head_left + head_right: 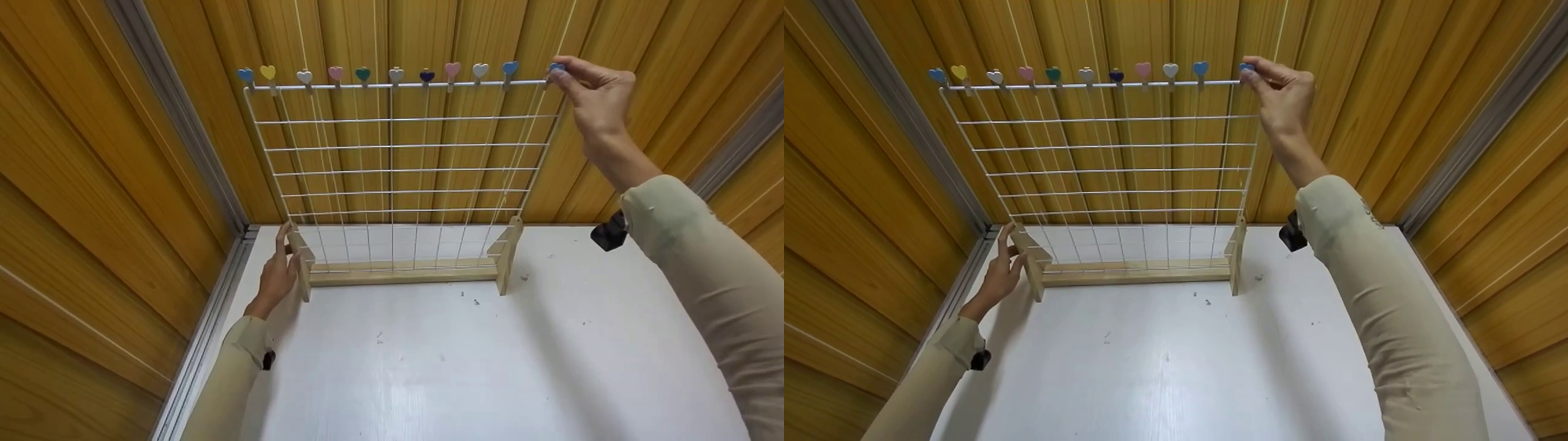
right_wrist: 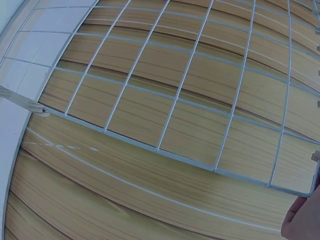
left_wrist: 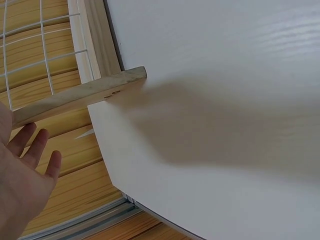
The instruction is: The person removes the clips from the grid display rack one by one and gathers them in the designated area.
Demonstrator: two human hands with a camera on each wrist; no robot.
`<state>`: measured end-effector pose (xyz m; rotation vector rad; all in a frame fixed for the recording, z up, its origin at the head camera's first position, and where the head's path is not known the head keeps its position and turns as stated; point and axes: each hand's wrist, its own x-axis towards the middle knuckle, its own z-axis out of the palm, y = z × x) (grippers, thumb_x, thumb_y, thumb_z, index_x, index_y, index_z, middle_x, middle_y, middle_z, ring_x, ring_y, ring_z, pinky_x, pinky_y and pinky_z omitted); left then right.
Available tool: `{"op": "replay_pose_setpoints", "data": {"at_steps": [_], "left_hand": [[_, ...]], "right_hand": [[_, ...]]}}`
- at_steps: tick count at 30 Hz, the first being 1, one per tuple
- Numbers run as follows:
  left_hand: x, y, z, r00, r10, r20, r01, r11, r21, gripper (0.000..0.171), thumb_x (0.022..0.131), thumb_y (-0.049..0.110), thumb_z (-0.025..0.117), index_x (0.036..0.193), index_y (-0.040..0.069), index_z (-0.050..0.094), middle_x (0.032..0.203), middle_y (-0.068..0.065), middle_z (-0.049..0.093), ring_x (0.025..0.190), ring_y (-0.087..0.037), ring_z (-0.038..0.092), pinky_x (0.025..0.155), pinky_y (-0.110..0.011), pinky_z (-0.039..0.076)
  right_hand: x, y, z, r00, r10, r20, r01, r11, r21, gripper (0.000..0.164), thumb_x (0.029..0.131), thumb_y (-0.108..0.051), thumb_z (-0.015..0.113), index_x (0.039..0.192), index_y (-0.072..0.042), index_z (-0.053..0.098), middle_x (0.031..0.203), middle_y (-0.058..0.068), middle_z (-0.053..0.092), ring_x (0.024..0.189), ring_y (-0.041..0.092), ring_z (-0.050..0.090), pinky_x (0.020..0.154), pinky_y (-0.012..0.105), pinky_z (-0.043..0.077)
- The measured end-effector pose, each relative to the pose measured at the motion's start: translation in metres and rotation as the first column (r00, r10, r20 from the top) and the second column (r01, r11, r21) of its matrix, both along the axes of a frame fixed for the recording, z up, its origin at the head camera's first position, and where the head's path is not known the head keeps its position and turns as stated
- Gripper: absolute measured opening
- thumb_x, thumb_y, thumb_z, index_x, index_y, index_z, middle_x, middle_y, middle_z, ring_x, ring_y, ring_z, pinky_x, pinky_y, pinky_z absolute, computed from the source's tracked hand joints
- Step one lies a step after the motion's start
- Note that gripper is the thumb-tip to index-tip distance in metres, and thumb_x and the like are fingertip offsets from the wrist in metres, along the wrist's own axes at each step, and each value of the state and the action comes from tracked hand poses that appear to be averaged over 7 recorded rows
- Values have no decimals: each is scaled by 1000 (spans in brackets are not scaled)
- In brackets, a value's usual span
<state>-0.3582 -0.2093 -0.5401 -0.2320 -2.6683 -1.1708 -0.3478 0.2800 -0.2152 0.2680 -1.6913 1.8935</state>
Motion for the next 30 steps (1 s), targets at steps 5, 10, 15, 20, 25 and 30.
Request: {"op": "replay_pose_setpoints", "data": {"at_steps": [5,10,15,20,25,30], "left_hand": [[4,-2,1,999,15,29,-15,1000,23,68,110,14,45,160,29,2,147,-34,50,123,-51,60,97,-66,48],[7,-6,3,999,33,23,-34,998,48,68,110,12,44,161,29,2,147,-35,49,123,-52,60,96,-66,49],[8,0,-2,999,37,5,-37,997,64,67,110,12,45,161,28,4,149,-34,48,124,-51,59,96,-64,50],[8,4,-5,1000,24,3,-24,998,50,69,109,10,46,161,28,4,149,-34,48,125,-51,59,96,-64,51],[5,5,-5,999,11,-33,-10,1000,30,69,109,9,48,161,26,6,146,-35,50,120,-52,62,92,-64,52],[1,4,-4,998,7,-59,-6,1000,24,69,108,7,48,161,25,7,145,-36,51,118,-52,62,90,-64,52]], "right_hand": [[-2,-11,3,1000,-18,-12,18,1000,-16,16,86,-2,78,102,1,79,91,0,80,88,12,73,89,18,55],[-4,-21,6,1000,-23,-12,22,999,-43,15,88,-4,76,102,0,80,89,1,79,87,12,72,90,20,53],[0,-22,3,1000,-20,9,21,992,-124,16,88,-5,77,103,0,79,87,3,79,86,13,68,88,22,52],[3,-15,-3,1000,-9,28,14,979,-204,20,87,-4,77,106,2,78,90,5,79,85,14,68,86,21,53],[7,-8,3,999,11,32,-1,960,-279,19,86,-3,77,105,0,79,92,4,78,87,12,66,87,19,52],[11,-9,11,1000,18,-23,-23,970,-240,21,86,-3,77,107,2,78,95,6,78,90,13,68,89,18,52]]}}
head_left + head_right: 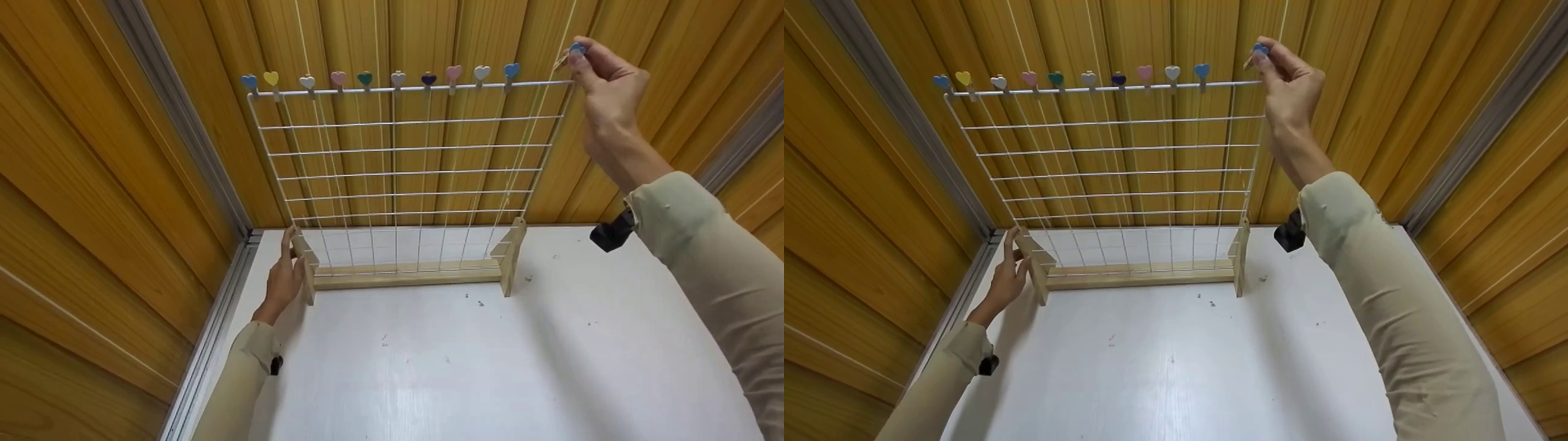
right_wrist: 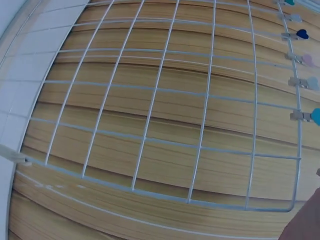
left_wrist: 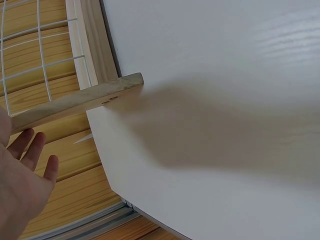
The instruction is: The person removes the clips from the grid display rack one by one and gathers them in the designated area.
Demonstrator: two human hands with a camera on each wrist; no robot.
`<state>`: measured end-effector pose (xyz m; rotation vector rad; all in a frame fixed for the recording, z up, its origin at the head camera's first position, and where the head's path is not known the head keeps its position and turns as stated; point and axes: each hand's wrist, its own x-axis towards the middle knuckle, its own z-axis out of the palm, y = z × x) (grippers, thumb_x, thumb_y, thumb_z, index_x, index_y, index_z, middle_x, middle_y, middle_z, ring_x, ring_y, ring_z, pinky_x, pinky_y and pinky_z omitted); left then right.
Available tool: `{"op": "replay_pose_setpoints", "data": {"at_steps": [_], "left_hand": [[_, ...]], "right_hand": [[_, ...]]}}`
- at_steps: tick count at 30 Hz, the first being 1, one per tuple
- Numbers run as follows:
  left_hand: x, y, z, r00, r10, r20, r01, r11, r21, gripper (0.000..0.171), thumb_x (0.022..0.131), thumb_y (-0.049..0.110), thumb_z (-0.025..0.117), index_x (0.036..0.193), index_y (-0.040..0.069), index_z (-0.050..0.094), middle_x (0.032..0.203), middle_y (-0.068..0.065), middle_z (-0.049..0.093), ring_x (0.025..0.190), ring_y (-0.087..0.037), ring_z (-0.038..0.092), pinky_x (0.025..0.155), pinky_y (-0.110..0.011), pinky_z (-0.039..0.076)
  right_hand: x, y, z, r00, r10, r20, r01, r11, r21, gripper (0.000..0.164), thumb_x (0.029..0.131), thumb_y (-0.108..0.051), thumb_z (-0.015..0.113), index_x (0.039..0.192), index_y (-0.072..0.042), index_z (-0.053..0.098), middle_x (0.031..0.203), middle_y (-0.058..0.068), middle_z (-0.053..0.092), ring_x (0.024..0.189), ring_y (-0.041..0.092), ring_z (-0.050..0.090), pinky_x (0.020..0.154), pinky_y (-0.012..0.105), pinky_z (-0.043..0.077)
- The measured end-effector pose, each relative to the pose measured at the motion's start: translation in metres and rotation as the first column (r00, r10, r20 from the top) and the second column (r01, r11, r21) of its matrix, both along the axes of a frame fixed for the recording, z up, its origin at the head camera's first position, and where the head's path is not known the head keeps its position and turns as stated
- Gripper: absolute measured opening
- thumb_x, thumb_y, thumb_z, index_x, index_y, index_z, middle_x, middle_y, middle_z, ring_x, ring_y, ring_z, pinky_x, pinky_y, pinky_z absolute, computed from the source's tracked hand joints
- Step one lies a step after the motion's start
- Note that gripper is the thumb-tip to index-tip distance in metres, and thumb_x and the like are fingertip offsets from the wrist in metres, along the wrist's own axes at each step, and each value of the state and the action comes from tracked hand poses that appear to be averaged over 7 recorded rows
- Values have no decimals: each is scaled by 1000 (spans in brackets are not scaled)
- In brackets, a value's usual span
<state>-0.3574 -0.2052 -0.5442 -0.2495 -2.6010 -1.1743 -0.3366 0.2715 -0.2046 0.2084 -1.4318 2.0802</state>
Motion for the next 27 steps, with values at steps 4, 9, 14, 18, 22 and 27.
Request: {"op": "replay_pose_setpoints", "data": {"at_steps": [4,9,14,18,22,27], "left_hand": [[-2,1,1,1000,7,1,-7,1000,8,68,108,7,49,160,25,8,145,-36,51,118,-52,62,91,-64,52],[-5,4,4,1000,11,4,-11,1000,17,68,108,9,49,160,26,9,146,-34,51,118,-51,63,91,-63,52],[-5,6,4,1000,23,17,-23,1000,20,69,108,7,49,160,26,9,144,-34,54,116,-50,64,89,-62,54],[-4,5,1,1000,29,-11,-28,999,26,67,108,8,50,160,25,11,142,-34,55,113,-50,65,87,-61,55],[-3,3,-1,999,24,-41,-23,999,22,66,108,10,50,160,24,12,142,-35,55,113,-50,66,87,-62,55],[0,3,-3,996,20,-84,-19,1000,10,64,108,10,50,159,21,12,137,-36,57,110,-50,67,86,-63,55]], "right_hand": [[4,-7,-1,999,37,-18,-36,998,47,22,86,-2,77,107,3,77,97,9,79,92,15,70,91,20,54],[10,-16,-9,997,76,8,-76,993,86,21,86,-3,77,107,2,77,95,8,79,88,15,71,89,20,55],[15,-28,-22,992,113,48,-119,980,162,21,90,-4,75,111,-2,77,91,4,79,85,13,68,85,18,54],[20,-39,-35,986,156,58,-166,957,240,21,94,-6,71,114,-4,77,92,0,79,85,12,69,80,18,53],[24,-48,-48,976,205,80,-220,928,301,23,97,-5,67,118,-6,76,95,-3,79,87,11,70,80,18,55],[27,-58,-67,959,254,128,-284,882,377,28,98,-4,66,125,-2,72,95,-4,76,90,9,70,84,20,57]]}}
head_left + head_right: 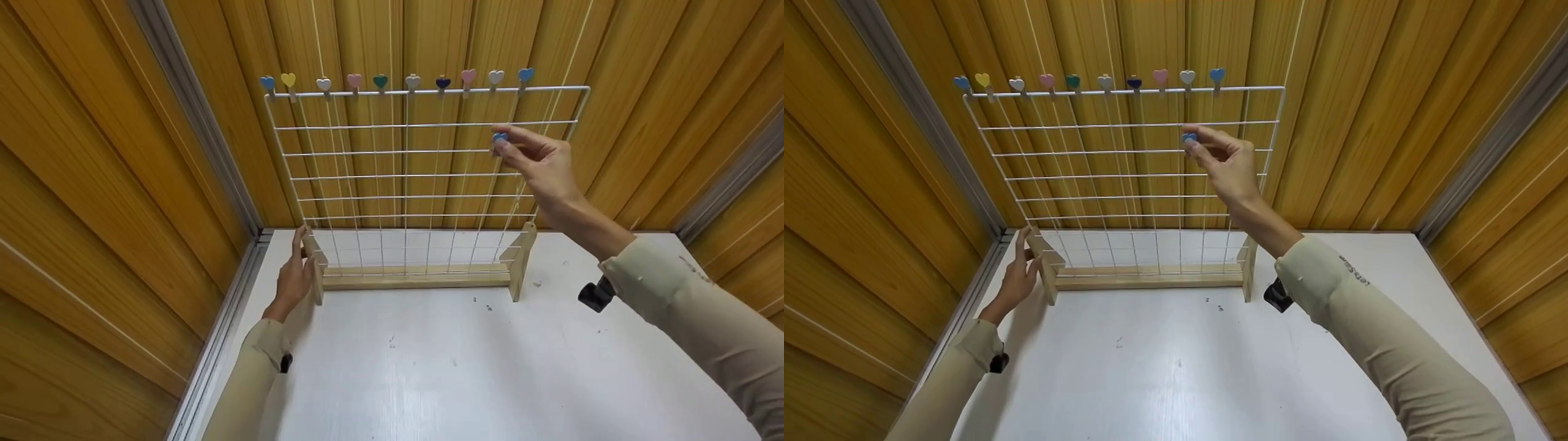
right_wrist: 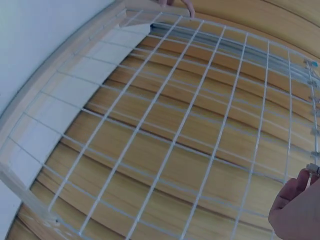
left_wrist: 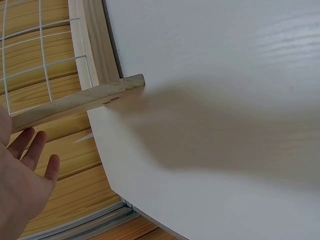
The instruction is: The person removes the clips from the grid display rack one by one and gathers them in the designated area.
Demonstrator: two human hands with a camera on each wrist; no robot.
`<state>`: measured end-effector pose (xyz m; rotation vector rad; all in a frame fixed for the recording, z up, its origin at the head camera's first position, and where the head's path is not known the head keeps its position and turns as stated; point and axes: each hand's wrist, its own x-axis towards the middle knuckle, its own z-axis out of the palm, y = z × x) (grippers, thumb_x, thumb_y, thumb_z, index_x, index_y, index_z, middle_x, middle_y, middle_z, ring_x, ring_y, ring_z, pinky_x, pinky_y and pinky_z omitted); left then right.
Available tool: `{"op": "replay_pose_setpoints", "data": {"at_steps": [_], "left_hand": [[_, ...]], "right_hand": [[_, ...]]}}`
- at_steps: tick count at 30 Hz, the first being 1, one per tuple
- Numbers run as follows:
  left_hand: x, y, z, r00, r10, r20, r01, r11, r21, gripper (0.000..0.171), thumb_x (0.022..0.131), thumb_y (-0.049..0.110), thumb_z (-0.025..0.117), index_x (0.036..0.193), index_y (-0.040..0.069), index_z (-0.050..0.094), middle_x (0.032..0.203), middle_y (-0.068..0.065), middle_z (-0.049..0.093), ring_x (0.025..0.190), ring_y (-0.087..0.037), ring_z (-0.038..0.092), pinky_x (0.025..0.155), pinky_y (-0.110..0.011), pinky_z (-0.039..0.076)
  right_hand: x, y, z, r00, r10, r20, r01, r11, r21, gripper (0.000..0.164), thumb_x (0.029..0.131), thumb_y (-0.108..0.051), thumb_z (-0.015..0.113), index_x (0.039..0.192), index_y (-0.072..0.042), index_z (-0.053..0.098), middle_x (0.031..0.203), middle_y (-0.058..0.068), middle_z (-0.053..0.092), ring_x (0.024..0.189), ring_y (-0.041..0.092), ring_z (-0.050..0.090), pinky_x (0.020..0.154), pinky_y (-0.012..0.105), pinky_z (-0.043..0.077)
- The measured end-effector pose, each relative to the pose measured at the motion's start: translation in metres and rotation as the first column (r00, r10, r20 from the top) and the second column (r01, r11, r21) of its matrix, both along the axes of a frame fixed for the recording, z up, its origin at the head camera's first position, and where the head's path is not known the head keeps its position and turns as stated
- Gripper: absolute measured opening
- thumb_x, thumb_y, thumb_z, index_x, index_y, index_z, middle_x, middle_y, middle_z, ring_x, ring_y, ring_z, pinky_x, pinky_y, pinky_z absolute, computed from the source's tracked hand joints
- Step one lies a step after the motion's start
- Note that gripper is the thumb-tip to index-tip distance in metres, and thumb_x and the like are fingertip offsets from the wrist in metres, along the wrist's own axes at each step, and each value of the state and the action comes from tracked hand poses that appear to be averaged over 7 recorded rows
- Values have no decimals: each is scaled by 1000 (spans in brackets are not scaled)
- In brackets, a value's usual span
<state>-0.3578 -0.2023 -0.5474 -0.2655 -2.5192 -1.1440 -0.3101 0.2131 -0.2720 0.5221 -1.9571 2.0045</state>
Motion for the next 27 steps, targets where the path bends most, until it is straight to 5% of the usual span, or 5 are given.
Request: {"op": "replay_pose_setpoints", "data": {"at_steps": [7,13,20,27], "left_hand": [[1,-2,0,1000,18,-12,-17,1000,11,64,107,8,51,159,21,15,138,-36,57,113,-49,66,85,-62,55],[0,2,3,999,18,28,-19,999,39,63,109,11,49,159,22,14,146,-34,51,119,-50,63,88,-63,54],[0,11,-3,999,12,45,-14,999,41,64,108,10,49,160,24,13,149,-31,50,122,-48,62,90,-62,54],[-1,5,-1,997,50,62,-52,999,17,65,109,11,48,161,27,11,152,-28,49,121,-48,63,90,-62,53]], "right_hand": [[1,-13,-38,989,92,115,-98,994,50,31,100,-2,63,130,0,67,102,-2,73,93,11,70,85,24,59],[-3,-17,-91,959,146,241,-181,975,127,35,101,-6,62,135,4,63,106,-6,72,98,12,70,88,29,59],[0,-17,-157,907,182,379,-276,938,210,37,101,-6,62,135,9,60,106,-3,71,98,11,71,89,27,59],[1,-42,-207,855,257,450,-372,909,188,38,100,-4,64,135,11,59,109,3,70,98,13,71,91,31,59]]}}
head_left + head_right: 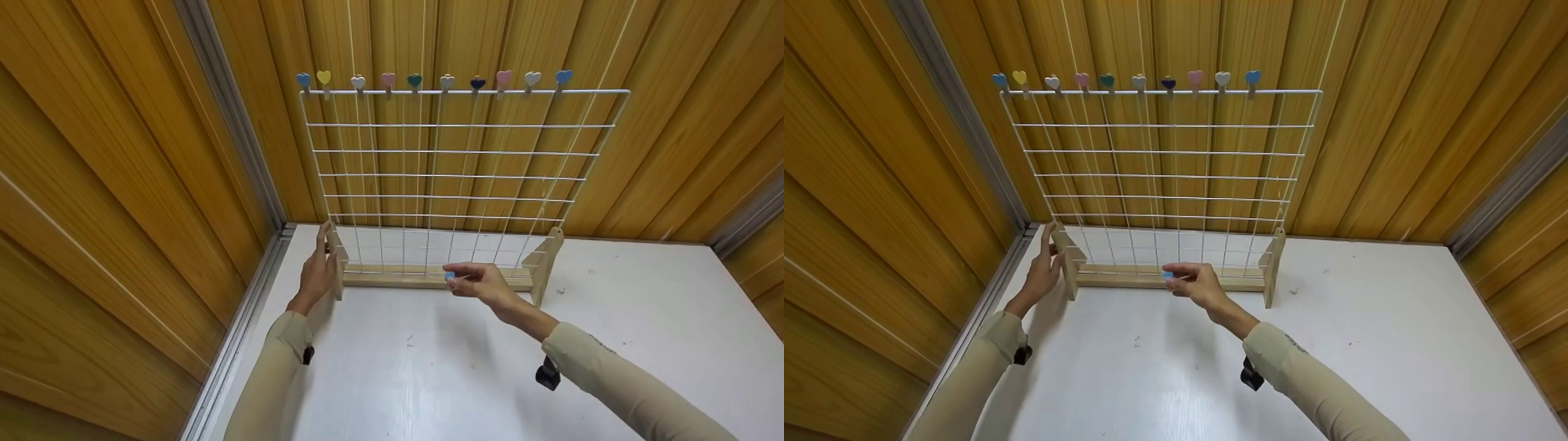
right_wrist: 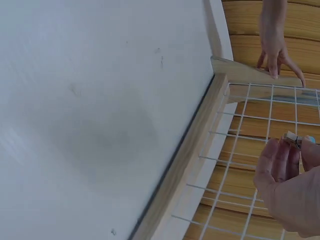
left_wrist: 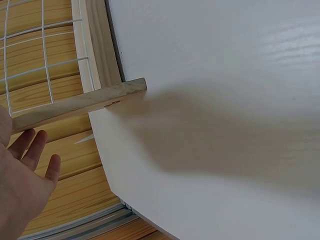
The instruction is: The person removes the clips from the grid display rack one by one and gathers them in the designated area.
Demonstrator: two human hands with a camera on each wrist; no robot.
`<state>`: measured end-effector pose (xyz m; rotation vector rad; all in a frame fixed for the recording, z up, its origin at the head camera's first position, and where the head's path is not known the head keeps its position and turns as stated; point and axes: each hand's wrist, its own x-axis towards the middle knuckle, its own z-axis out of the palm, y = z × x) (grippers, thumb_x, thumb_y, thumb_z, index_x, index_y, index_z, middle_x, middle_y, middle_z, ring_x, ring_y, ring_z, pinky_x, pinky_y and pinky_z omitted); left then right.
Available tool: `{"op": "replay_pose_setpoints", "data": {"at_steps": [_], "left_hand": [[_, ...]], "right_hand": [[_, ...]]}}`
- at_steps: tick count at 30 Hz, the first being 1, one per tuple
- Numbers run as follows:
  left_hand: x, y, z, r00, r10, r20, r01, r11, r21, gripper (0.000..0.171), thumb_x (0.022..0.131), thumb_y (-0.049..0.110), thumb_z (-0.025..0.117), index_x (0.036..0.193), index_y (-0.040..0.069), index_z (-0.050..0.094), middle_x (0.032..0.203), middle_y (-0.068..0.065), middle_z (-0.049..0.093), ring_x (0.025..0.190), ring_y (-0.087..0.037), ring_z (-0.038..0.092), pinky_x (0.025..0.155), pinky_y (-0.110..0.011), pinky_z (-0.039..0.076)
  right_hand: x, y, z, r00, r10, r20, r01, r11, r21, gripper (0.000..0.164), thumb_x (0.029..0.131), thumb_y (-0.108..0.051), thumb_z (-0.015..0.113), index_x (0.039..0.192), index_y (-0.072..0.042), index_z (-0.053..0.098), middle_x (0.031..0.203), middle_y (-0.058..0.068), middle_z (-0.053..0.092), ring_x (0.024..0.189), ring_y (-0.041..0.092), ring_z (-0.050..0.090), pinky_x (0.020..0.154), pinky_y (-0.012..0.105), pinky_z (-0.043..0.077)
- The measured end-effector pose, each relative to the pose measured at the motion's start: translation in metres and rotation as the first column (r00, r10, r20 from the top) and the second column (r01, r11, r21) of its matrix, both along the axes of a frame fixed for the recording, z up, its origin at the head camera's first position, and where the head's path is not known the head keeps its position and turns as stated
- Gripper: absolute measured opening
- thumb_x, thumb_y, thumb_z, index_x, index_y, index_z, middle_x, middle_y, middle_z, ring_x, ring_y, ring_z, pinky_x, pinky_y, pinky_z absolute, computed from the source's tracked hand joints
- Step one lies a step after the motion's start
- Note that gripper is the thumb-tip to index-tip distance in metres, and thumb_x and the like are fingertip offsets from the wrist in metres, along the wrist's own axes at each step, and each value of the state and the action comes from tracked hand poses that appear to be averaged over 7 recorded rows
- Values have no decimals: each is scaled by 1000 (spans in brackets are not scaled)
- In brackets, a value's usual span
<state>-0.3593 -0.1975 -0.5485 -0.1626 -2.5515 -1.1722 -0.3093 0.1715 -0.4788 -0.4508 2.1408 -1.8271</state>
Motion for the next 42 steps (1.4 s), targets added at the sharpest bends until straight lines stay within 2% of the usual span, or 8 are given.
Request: {"op": "replay_pose_setpoints", "data": {"at_steps": [7,15,17,22,26,31,38,42], "left_hand": [[2,-1,0,1000,5,25,-5,1000,3,68,108,9,49,161,28,11,149,-30,51,119,-48,63,90,-61,54],[2,1,1,1000,3,4,-3,1000,-1,68,108,10,49,161,29,11,152,-28,49,119,-49,63,91,-63,53],[3,2,0,1000,-1,9,1,1000,-2,68,108,10,49,161,28,11,152,-28,48,119,-49,63,91,-63,53],[3,3,0,1000,-4,17,4,1000,0,67,109,10,48,161,28,9,155,-27,46,119,-48,63,92,-62,53],[3,2,1,1000,11,17,-11,1000,5,67,109,10,48,161,29,10,158,-24,44,122,-47,62,93,-62,52],[4,2,4,999,9,32,-9,1000,6,69,108,9,49,161,29,9,155,-27,46,123,-49,61,93,-64,52],[3,2,4,999,6,49,-8,1000,28,67,109,12,47,162,29,9,155,-27,46,127,-47,59,97,-64,50],[2,2,2,999,12,49,-14,999,33,67,109,12,47,162,30,10,155,-26,46,128,-46,59,96,-63,51]], "right_hand": [[2,-17,-40,999,18,51,-18,1000,-7,37,97,0,66,131,13,60,107,8,72,93,10,71,89,33,60],[10,-22,-71,997,27,69,-29,999,16,37,97,1,66,129,17,59,107,10,74,93,12,72,87,33,60],[13,-21,-77,997,29,71,-31,999,23,37,97,1,65,129,18,58,108,14,74,93,13,72,87,33,60],[16,-18,-86,997,30,65,-33,999,40,38,97,1,66,129,20,57,117,31,69,95,16,72,88,37,60],[17,-19,-90,997,48,57,-51,997,57,38,97,0,66,128,19,58,121,36,65,97,19,72,90,41,60],[19,-22,-94,998,49,41,-52,994,96,36,95,0,67,126,17,61,116,33,67,97,22,74,86,40,61],[21,-24,-101,998,59,-17,-57,992,112,30,94,2,69,119,18,64,113,34,68,99,36,74,82,38,62],[21,-26,-107,998,38,-45,-31,986,163,25,92,1,70,114,14,69,106,30,71,95,36,75,78,33,62]]}}
